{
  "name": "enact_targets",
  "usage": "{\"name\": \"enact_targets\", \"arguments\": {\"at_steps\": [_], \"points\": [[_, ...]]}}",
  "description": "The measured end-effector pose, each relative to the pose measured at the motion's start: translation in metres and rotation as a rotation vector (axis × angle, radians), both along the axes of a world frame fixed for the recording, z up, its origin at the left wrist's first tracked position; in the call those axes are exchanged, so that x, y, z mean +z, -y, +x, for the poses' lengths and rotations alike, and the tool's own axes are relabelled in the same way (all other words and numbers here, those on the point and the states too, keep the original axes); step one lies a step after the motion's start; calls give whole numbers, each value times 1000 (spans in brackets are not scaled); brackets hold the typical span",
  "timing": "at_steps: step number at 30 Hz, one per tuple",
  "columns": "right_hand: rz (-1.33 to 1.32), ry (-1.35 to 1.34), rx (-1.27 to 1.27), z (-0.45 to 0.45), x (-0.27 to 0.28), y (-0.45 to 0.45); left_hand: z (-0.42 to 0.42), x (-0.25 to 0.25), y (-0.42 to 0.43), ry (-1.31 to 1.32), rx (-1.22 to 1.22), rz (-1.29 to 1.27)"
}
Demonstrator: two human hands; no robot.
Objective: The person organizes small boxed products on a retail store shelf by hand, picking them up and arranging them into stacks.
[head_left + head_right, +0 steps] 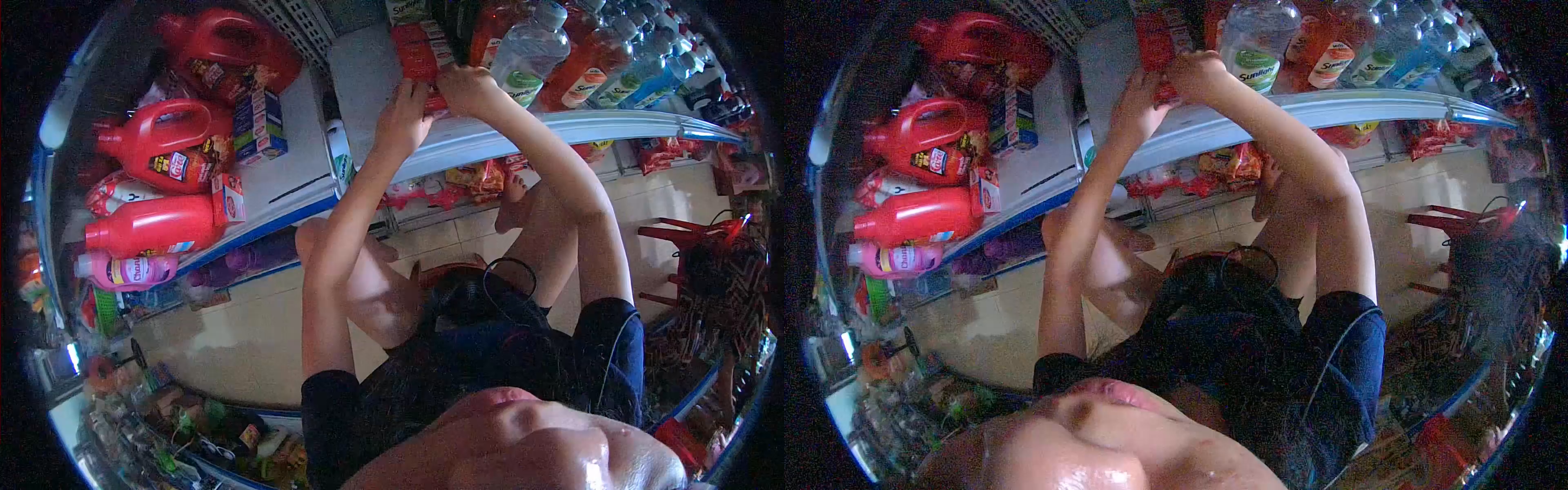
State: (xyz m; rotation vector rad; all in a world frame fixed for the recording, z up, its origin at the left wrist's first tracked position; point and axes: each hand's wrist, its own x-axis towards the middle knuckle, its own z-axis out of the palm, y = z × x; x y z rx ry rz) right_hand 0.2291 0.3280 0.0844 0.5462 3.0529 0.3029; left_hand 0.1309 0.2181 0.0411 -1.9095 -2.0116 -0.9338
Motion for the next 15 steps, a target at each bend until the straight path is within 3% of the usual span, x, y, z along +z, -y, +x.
{"name": "enact_targets", "arguments": {"at_steps": [7, 10, 12, 15], "points": [[-27, 60, -37, -3, 3, -2, 1, 1, 2, -43, 171, -82], [-74, 9, -13, -3, -5, -10, -3, 4, 3, 93, 232, -84], [-151, -60, 40, -3, -8, -13, -5, 9, 4, 248, 309, -372], [-121, 41, 57, -8, -10, -16, -9, 6, 4, 282, 302, -395]]}}
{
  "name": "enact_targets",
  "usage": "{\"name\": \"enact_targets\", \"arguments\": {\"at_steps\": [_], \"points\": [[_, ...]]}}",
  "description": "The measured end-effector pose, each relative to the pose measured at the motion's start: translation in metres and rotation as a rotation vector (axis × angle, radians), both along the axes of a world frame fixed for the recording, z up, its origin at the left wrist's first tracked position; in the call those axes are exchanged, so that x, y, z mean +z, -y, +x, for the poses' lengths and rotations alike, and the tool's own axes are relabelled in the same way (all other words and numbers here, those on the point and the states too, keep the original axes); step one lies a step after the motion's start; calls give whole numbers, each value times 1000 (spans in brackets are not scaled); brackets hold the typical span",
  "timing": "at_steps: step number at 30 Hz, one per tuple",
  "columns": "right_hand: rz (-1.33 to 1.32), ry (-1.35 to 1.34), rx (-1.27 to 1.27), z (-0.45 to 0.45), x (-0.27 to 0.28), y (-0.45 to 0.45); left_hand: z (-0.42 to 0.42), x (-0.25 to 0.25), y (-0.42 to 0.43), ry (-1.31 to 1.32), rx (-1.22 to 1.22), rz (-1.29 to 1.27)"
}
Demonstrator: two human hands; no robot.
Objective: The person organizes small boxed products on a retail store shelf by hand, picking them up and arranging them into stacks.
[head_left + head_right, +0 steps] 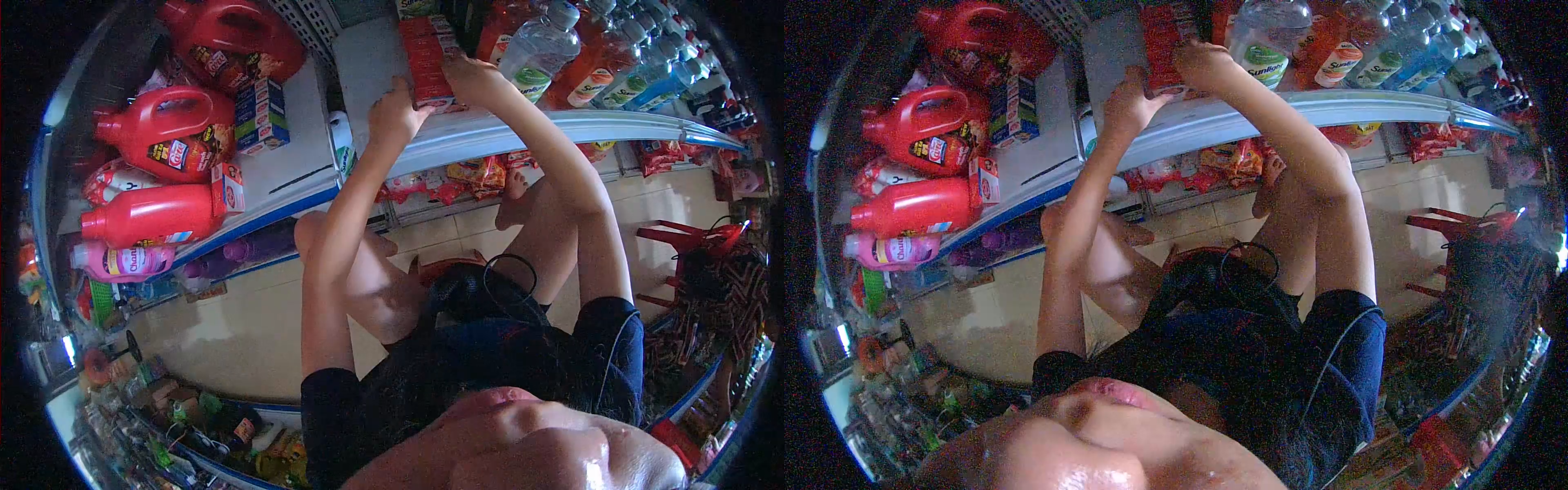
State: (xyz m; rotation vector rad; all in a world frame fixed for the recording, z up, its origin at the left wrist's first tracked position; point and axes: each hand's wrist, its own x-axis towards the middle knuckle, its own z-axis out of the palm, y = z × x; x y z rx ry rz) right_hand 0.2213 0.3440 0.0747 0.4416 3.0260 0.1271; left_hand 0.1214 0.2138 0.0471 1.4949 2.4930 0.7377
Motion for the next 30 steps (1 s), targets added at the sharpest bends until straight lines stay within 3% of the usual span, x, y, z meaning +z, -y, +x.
{"name": "enact_targets", "arguments": {"at_steps": [3, 6, 13, 16, 18, 19, 21, 22, 23, 25, 26, 28, 30], "points": [[184, -154, 122, -6, -20, -8, -7, -15, -2, 69, -92, 147], [97, -99, 103, 2, -13, -6, -5, -21, -5, 70, -88, 255], [58, -43, 117, 2, -7, 1, 3, -10, -7, 133, -55, 176], [246, -217, -35, 7, 1, 25, 0, -17, -11, 209, -40, 184], [278, -423, 217, 6, 10, 38, 1, -10, -9, 157, -62, 156], [249, -333, 151, -2, 8, 50, -2, -17, -9, 160, -62, 157], [267, -354, 307, 2, 12, 70, -15, -38, -6, 4, -465, 656], [204, -275, 163, 2, 29, 93, -22, -57, -5, -100, -319, 568], [213, -231, 176, 3, 39, 103, -24, -46, 2, -98, -319, 567], [150, -208, 217, 5, 45, 113, -25, -14, 17, 285, -334, 376], [148, -209, 218, 5, 47, 116, -33, -19, 10, 154, -272, 364], [-108, -107, 325, 1, 51, 122, -35, 3, 15, 229, -106, 117], [-95, -2, 304, -4, 46, 127, -43, 11, 24, 243, -43, 154]]}}
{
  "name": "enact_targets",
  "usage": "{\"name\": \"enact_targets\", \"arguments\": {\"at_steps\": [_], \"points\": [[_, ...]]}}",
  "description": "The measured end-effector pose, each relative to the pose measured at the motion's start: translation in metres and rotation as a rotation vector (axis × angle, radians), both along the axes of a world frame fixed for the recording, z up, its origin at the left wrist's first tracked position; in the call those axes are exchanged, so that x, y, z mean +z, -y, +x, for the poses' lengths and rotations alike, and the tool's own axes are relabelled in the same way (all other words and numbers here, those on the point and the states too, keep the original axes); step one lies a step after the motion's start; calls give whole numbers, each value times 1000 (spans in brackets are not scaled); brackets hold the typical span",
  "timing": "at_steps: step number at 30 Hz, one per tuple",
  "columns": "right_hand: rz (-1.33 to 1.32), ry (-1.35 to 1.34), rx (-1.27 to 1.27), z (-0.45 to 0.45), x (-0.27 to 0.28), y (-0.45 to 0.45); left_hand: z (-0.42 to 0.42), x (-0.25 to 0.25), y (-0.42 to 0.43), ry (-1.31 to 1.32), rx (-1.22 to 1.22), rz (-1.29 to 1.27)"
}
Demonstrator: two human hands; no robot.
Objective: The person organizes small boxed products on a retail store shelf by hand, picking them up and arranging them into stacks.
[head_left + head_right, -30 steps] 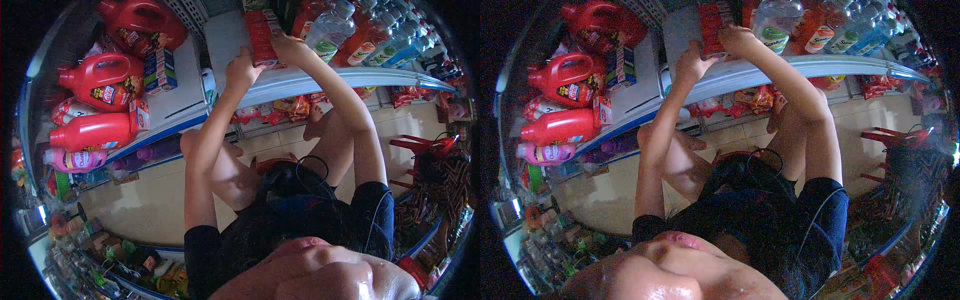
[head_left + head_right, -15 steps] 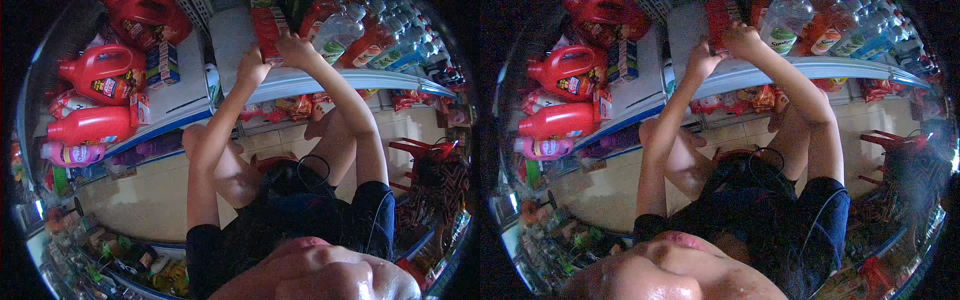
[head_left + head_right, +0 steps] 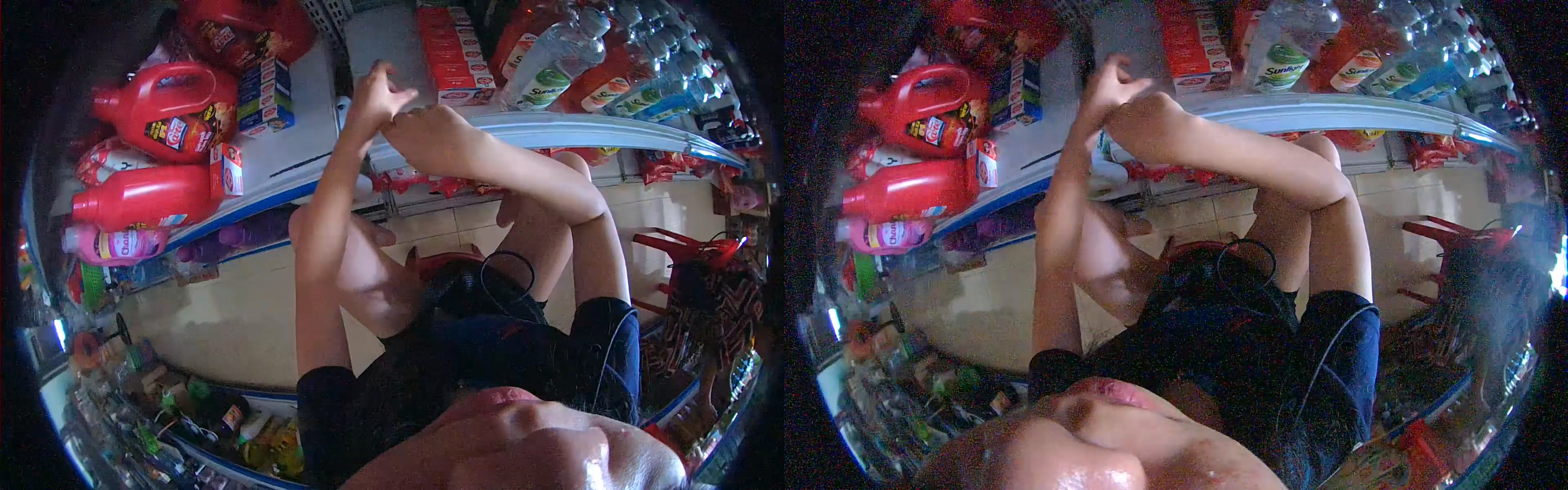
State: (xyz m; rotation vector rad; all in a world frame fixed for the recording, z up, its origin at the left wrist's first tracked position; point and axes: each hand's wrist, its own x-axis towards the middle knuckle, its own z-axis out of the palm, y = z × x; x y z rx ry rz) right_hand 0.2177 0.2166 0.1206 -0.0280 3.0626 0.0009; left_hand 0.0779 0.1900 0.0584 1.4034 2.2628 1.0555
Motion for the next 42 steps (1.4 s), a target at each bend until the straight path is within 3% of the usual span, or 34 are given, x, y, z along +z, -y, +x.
{"name": "enact_targets", "arguments": {"at_steps": [2, 4, 8, 12, 15, 18, 21, 26, 30, 37, 39, 41, 42], "points": [[-8, 52, 16, -11, -11, -2, -29, -10, 6, 13, 55, 34], [-111, -91, 12, -30, -31, -10, -51, 0, 23, -49, 166, 95], [-408, -241, -41, -81, -42, -8, -108, 3, 65, -478, 416, 125], [-459, -275, -141, -140, -44, 28, -131, 6, 109, -623, 577, 17], [-392, -366, -158, -170, -59, 47, -136, 3, 131, -523, 574, -82], [-409, -412, -178, -182, -67, 56, -137, -9, 147, -587, 532, -55], [-377, -457, -190, -190, -74, 58, -135, -23, 151, -355, 534, 24], [-327, -573, -169, -191, -77, 57, -113, -18, 151, -360, 621, -98], [-321, -597, -137, -188, -79, 52, -110, -14, 151, -390, 640, 4], [-352, -411, -114, -158, -77, 26, -100, 7, 148, -422, 582, -143], [-371, -453, -109, -153, -82, 8, -91, 10, 138, -355, 495, -87], [-364, -319, -153, -139, -63, -14, -76, 17, 118, -346, 459, 8], [-360, -164, -294, -127, -39, -18, -66, 22, 107, -334, 425, 78]]}}
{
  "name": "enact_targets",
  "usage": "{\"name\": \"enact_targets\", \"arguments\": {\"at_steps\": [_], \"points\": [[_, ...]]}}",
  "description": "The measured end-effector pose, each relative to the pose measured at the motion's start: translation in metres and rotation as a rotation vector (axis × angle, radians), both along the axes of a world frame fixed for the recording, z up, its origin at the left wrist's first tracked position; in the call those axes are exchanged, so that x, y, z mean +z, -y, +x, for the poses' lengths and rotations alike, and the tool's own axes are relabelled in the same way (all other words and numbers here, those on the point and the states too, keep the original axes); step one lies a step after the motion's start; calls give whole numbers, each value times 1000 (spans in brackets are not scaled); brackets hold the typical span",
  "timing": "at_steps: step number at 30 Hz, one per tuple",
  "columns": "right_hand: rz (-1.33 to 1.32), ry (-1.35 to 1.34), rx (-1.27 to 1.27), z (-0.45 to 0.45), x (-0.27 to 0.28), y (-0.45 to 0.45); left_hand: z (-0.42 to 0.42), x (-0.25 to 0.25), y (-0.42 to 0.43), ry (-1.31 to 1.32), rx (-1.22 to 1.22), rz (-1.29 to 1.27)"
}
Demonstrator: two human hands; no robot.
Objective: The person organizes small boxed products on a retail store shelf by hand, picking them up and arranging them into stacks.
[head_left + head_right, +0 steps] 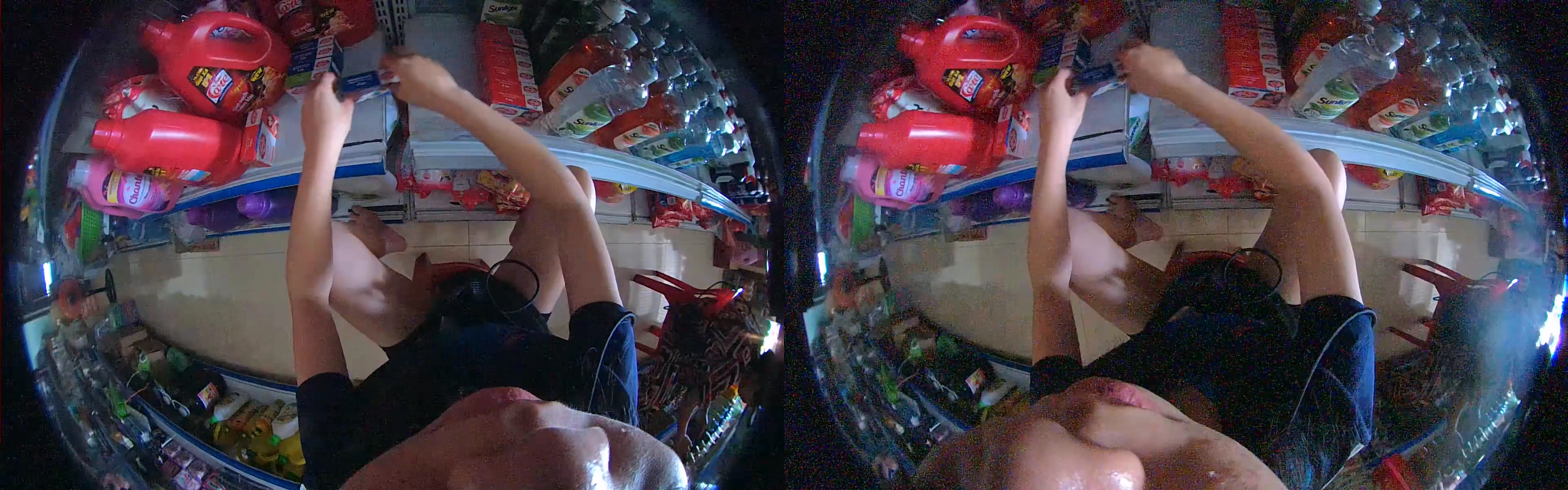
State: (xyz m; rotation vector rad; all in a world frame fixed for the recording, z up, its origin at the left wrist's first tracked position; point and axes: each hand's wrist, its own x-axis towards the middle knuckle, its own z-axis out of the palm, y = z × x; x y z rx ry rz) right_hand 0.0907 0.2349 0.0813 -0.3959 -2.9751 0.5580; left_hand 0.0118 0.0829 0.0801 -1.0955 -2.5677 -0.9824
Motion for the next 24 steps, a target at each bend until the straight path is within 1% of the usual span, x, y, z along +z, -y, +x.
{"name": "enact_targets", "arguments": {"at_steps": [1, 2, 3, 4, 6, 7, 8, 10, 11, 12, 14, 15, 16, 17, 19, 21, 23, 24], "points": [[57, -72, 17, 4, -5, -15, 6, -1, -11, 43, -15, 10], [116, -146, 35, 7, -7, -32, 10, 0, -25, 8, -44, 38], [114, -211, 32, 11, -3, -45, 12, -1, -39, -28, -72, 67], [120, -210, 30, 10, -12, -65, 12, -5, -51, -29, -107, 100], [439, -310, 45, 4, -24, -98, 4, -13, -79, -1, -197, 203], [494, -367, -37, 20, -6, -92, -2, -19, -93, -15, -213, 229], [506, -370, -40, 18, -7, -99, -9, -25, -104, -20, -217, 239], [300, -227, -222, 12, -24, -117, -24, -37, -123, 58, -305, 260], [309, -227, -229, 12, -33, -123, -29, -45, -132, 20, -342, 328], [366, -220, -219, 12, -38, -125, -38, -57, -141, 20, -351, 336], [423, -218, -219, 13, -36, -125, -55, -71, -154, 40, -316, 268], [480, -254, -224, 17, -34, -119, -53, -66, -156, 34, -324, 268], [535, -289, -228, 17, -34, -117, -48, -60, -154, 83, -320, 284], [534, -288, -231, 16, -33, -115, -42, -54, -151, 136, -312, 299], [384, -138, -231, 12, -35, -114, -44, -57, -152, 101, -306, 280], [403, -107, -241, 11, -39, -113, -47, -63, -158, 64, -297, 267], [424, -75, -255, 11, -37, -111, -48, -79, -168, 164, -355, 432], [469, 0, -275, 13, -37, -110, -46, -78, -170, 164, -356, 434]]}}
